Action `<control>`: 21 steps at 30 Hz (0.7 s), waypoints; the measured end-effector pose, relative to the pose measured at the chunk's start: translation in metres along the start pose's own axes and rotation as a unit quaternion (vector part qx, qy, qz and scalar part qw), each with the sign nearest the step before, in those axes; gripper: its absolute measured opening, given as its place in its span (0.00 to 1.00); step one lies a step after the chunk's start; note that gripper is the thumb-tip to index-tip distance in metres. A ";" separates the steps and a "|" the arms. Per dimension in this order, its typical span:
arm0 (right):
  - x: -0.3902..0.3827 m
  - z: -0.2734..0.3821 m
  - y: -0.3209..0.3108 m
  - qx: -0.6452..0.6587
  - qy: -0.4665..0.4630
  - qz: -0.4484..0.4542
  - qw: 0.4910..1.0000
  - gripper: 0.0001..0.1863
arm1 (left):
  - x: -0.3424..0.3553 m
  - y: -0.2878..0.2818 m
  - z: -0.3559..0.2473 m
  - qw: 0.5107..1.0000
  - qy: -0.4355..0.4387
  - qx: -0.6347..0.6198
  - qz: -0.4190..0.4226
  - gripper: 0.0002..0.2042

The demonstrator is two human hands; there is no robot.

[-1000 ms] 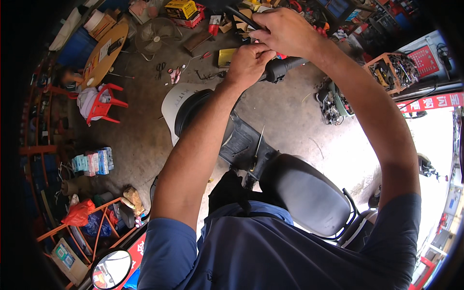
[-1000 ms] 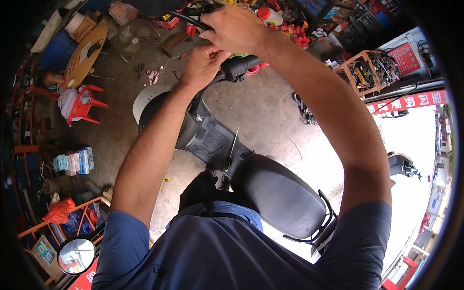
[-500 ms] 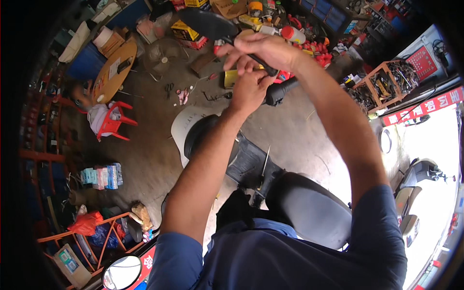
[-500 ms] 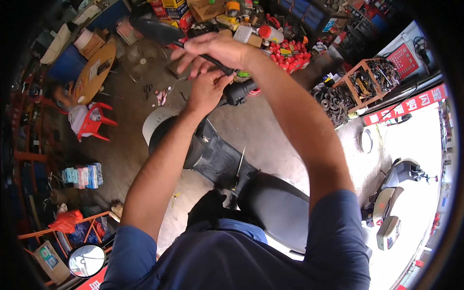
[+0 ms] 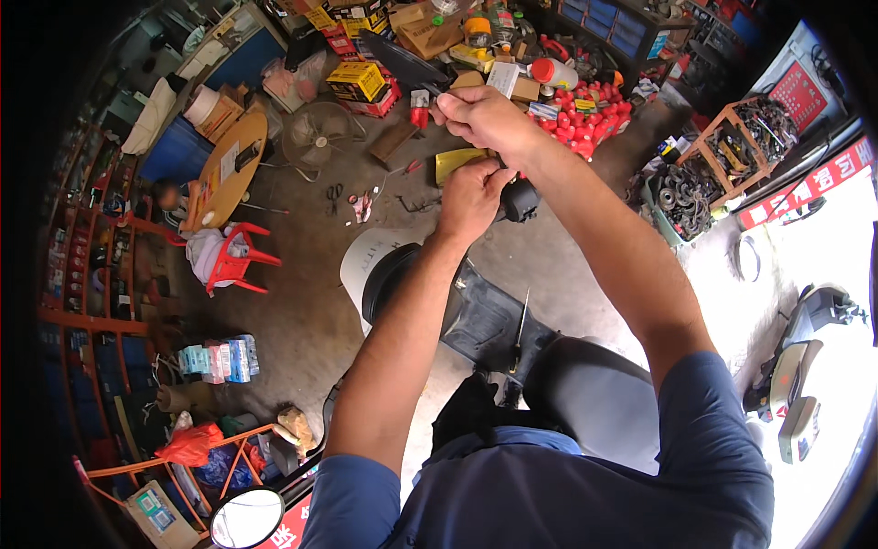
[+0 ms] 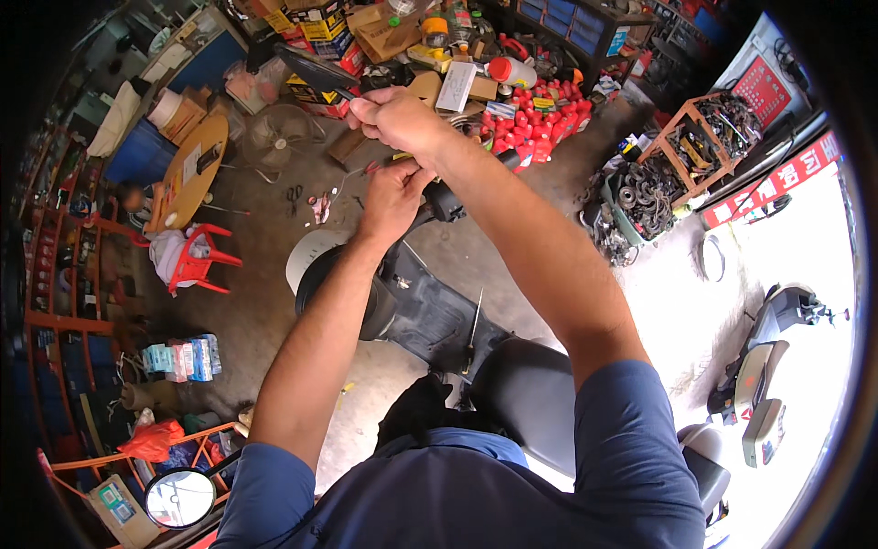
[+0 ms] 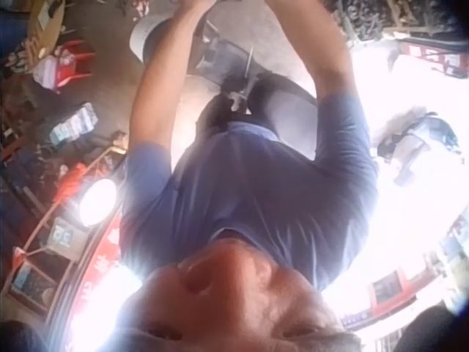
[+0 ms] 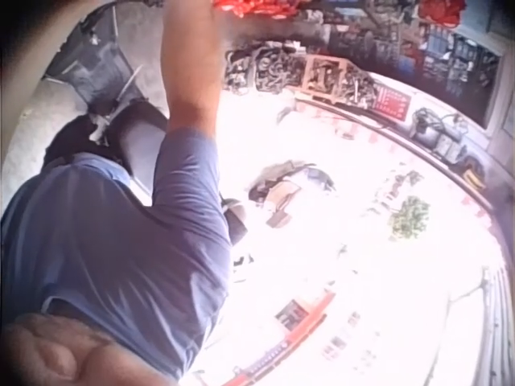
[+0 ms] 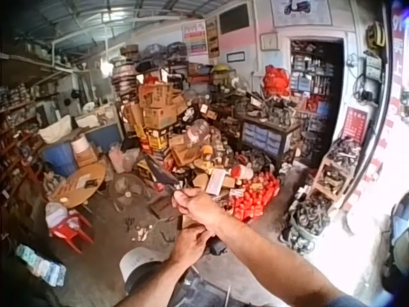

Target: Installing and adjusting the rear-view mirrors on an electric scooter.

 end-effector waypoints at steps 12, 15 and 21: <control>0.011 -0.007 -0.030 0.133 0.029 0.008 0.991 0.16 | -0.003 0.004 0.003 0.998 -0.043 0.040 0.025 0.12; 0.013 0.010 -0.020 0.144 -0.024 0.054 0.988 0.15 | -0.004 -0.001 0.001 1.000 -0.027 -0.008 0.009 0.09; 0.021 0.002 -0.015 0.287 -0.011 0.202 0.936 0.14 | 0.004 0.003 -0.007 0.992 -0.084 0.092 0.029 0.09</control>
Point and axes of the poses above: each hand's wrist, its own x-axis towards the middle knuckle, its own y-axis out of the palm, z = x × y, the point moved 6 cm from there along x, towards the middle knuckle
